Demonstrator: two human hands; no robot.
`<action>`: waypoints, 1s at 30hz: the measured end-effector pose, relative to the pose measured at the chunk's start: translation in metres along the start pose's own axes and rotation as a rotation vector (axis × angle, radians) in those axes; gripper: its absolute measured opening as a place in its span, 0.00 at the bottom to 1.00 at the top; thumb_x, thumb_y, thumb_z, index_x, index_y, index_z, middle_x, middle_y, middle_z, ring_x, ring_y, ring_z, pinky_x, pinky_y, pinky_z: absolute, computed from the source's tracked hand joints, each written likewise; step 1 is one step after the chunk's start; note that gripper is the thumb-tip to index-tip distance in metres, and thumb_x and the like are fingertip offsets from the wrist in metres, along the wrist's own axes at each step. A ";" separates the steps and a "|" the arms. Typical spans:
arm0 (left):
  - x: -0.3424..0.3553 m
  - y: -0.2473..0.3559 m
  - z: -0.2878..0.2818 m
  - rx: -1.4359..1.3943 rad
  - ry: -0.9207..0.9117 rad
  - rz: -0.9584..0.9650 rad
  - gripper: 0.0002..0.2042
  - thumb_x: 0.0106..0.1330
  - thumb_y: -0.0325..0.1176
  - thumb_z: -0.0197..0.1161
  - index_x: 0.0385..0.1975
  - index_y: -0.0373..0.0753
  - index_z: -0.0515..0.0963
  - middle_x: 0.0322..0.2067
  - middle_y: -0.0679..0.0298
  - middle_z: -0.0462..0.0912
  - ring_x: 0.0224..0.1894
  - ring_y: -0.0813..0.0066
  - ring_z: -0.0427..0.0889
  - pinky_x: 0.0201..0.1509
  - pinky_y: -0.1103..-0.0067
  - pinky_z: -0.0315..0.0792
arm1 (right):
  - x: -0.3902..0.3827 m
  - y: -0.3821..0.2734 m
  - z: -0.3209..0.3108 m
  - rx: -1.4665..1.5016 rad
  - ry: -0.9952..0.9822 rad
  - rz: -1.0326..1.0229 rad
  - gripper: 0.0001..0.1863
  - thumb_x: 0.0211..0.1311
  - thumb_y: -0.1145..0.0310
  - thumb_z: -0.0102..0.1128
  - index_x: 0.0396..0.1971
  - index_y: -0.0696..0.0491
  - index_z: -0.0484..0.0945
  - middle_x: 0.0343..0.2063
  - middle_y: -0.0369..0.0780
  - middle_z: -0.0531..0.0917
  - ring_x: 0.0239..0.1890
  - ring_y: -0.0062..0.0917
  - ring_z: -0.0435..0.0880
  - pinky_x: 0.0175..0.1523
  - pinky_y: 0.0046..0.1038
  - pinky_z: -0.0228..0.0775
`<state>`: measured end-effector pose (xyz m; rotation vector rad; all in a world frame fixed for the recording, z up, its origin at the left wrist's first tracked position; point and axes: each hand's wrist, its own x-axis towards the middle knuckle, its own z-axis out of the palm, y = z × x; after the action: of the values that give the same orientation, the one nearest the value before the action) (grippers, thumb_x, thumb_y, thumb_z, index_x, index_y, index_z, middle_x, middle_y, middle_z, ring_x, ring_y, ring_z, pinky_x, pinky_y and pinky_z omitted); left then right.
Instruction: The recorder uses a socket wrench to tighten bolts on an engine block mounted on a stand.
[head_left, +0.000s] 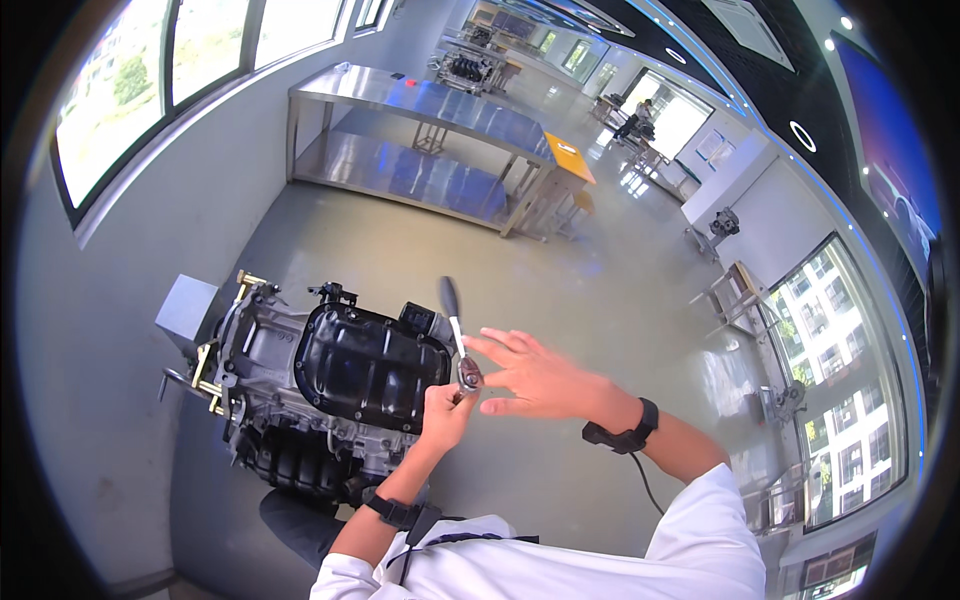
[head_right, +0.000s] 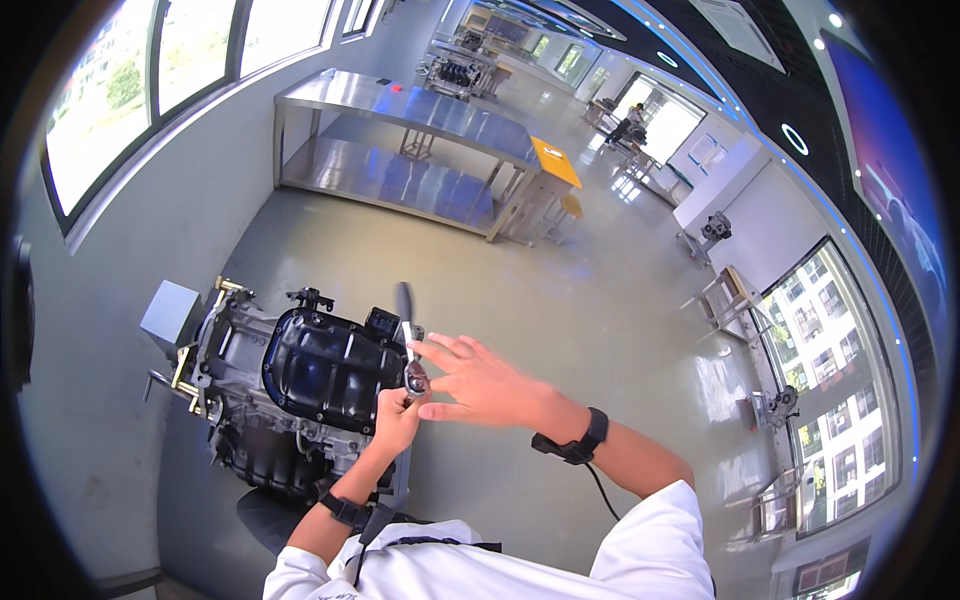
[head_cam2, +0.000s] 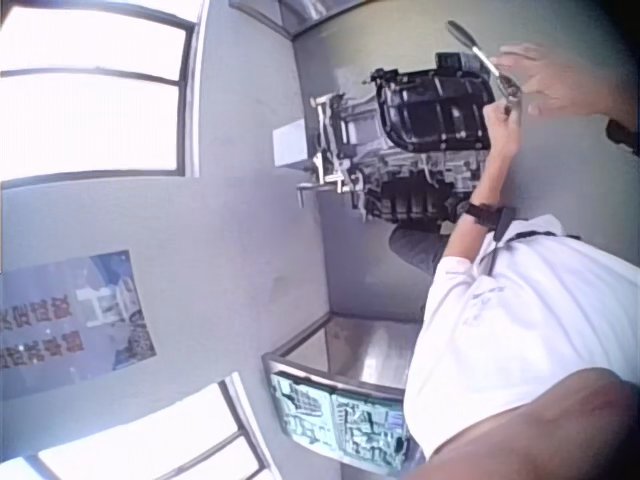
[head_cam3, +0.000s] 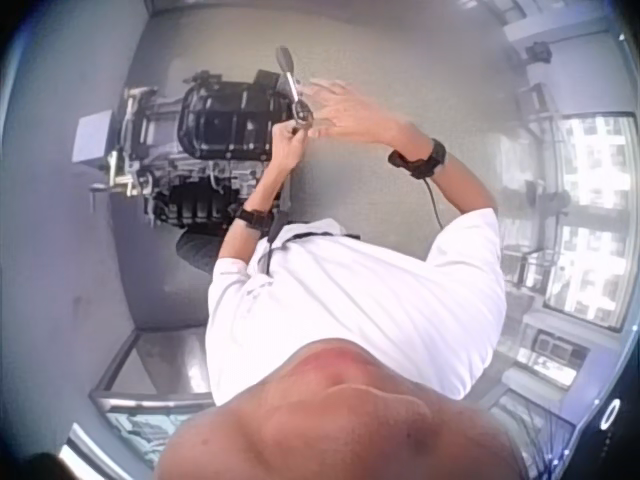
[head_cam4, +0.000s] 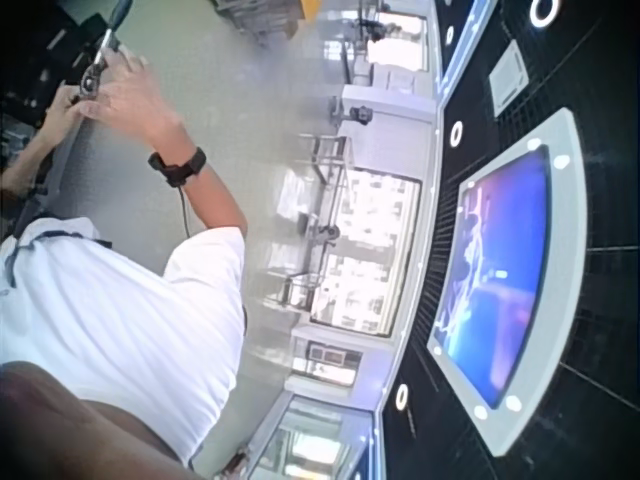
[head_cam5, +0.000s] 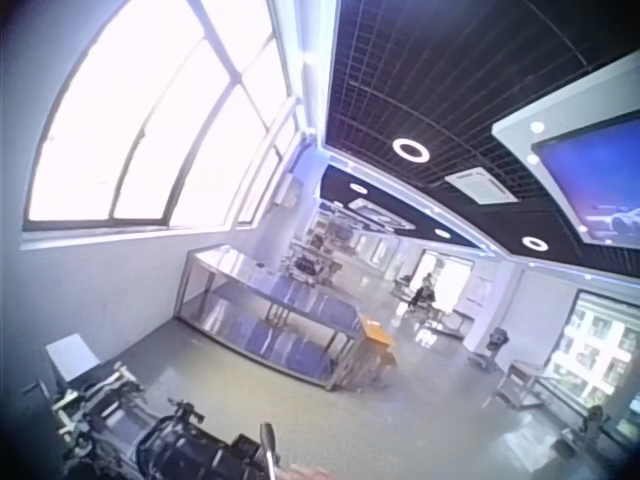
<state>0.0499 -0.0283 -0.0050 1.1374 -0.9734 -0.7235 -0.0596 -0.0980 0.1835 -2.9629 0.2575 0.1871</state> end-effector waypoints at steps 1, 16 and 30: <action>-0.003 -0.001 -0.003 -0.032 0.000 0.013 0.17 0.62 0.32 0.59 0.13 0.30 0.67 0.07 0.63 0.58 0.13 0.81 0.57 0.16 0.76 0.54 | 0.002 -0.001 0.003 0.006 -0.003 0.001 0.30 0.63 0.39 0.44 0.46 0.49 0.80 0.65 0.46 0.58 0.68 0.44 0.52 0.69 0.46 0.44; -0.015 0.015 0.001 0.326 -0.101 0.009 0.05 0.50 0.27 0.60 0.18 0.35 0.71 0.15 0.52 0.72 0.20 0.50 0.72 0.22 0.66 0.63 | -0.007 -0.041 0.050 0.311 0.361 0.379 0.29 0.55 0.61 0.64 0.54 0.58 0.67 0.52 0.47 0.71 0.46 0.27 0.77 0.48 0.27 0.71; -0.018 -0.011 -0.061 0.939 -0.406 0.516 0.04 0.52 0.33 0.61 0.26 0.43 0.77 0.28 0.71 0.75 0.38 0.74 0.72 0.43 0.75 0.61 | -0.013 -0.043 0.055 0.827 0.197 0.762 0.12 0.56 0.69 0.61 0.37 0.58 0.74 0.18 0.33 0.74 0.19 0.14 0.70 0.25 0.22 0.63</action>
<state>0.0980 0.0096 -0.0269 1.4506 -1.9786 -0.0278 -0.0709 -0.0452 0.1383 -1.9437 1.1545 -0.1108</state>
